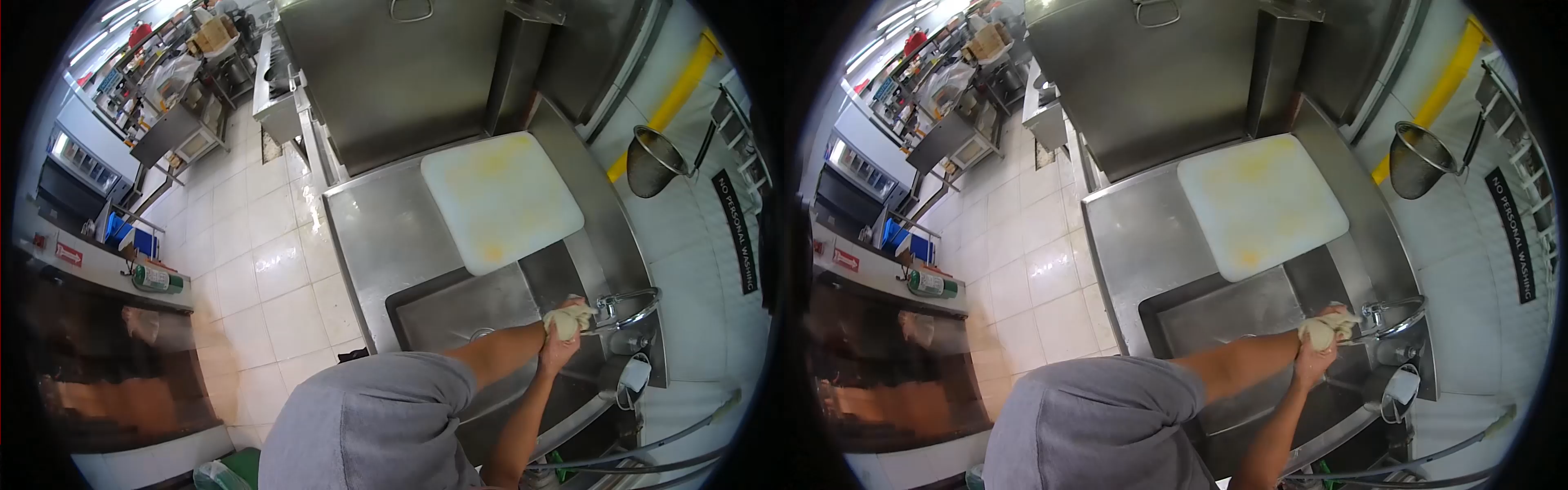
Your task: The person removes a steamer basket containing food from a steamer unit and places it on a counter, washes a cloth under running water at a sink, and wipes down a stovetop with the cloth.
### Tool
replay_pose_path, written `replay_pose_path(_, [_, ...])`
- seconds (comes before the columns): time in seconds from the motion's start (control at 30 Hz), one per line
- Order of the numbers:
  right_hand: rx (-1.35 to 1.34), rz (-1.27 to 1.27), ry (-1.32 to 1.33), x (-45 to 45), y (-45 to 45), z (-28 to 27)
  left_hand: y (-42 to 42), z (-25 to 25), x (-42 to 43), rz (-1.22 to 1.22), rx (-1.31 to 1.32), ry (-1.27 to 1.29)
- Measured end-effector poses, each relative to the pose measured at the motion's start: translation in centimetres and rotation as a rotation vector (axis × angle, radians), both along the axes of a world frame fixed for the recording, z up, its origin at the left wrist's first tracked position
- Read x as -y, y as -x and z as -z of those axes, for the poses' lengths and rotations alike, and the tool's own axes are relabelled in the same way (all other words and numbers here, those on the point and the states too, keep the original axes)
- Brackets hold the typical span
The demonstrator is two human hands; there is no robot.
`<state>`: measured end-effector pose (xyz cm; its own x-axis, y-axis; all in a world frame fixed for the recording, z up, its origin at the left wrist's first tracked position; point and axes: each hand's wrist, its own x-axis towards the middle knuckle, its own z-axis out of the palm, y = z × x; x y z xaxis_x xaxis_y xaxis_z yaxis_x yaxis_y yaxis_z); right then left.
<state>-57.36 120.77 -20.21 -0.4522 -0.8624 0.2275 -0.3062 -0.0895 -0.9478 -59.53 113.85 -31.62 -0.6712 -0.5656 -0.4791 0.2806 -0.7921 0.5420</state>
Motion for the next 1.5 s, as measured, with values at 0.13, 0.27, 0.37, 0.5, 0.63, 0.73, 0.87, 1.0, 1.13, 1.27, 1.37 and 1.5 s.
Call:
replay_pose_path(0.13, [-0.441, 0.543, -0.164, 0.8, 2.2, 2.3, 0.4, -0.7, -1.4, 0.055, 0.117, 0.171])
replay_pose_path(0.27, [-0.369, 0.568, -0.376, 1.3, 8.5, 3.2, -1.4, -4.3, -1.7, 0.01, 0.191, 0.075])
replay_pose_path(0.37, [0.084, 0.289, -0.042, 1.5, 4.1, -0.4, -1.6, -3.7, -0.9, -0.142, 0.138, -0.154])
replay_pose_path(0.5, [-0.095, 0.09, 0.07, -0.2, -2.5, -0.1, -1.1, -0.4, -0.3, -0.052, -0.548, -0.388])
replay_pose_path(0.63, [-0.556, 0.607, -0.12, 0.9, -0.1, 2.1, -1.3, -2.5, -1.3, -0.092, -0.272, -0.26])
replay_pose_path(0.73, [-0.535, 0.628, -0.49, 1.1, 4.1, 2.3, -3.1, -1.1, -1.7, -0.036, -0.023, -0.062])
replay_pose_path(0.87, [-0.683, 0.444, -0.577, 0.5, 8.9, 4.5, -8.5, -2.8, 0.5, 0.494, 0.77, 0.96])
replay_pose_path(1.0, [-0.507, -0.139, -0.426, 0.7, 5.3, -0.4, -8.6, -3.7, 0.8, 0.423, 0.545, 1.638])
replay_pose_path(1.13, [-0.458, 0.122, -0.287, -1.4, 5.2, -4.1, -7.4, -1.0, 3.2, 0.443, 0.346, 1.215])
replay_pose_path(1.27, [-0.647, 0.388, -0.649, -6.3, 7.1, 1.0, -5.5, -1.5, 3.7, 0.417, 0.684, 1.184])
replay_pose_path(1.37, [0.055, 0.506, -0.807, -7.9, 4.5, 4.5, -4.2, -6.1, 1.7, 0.533, 0.76, 1.524])
replay_pose_path(1.5, [1.609, 0.003, -0.244, -6.3, 4.0, 10.9, -6.5, -7.7, -2.5, 0.824, 0.424, 1.518])
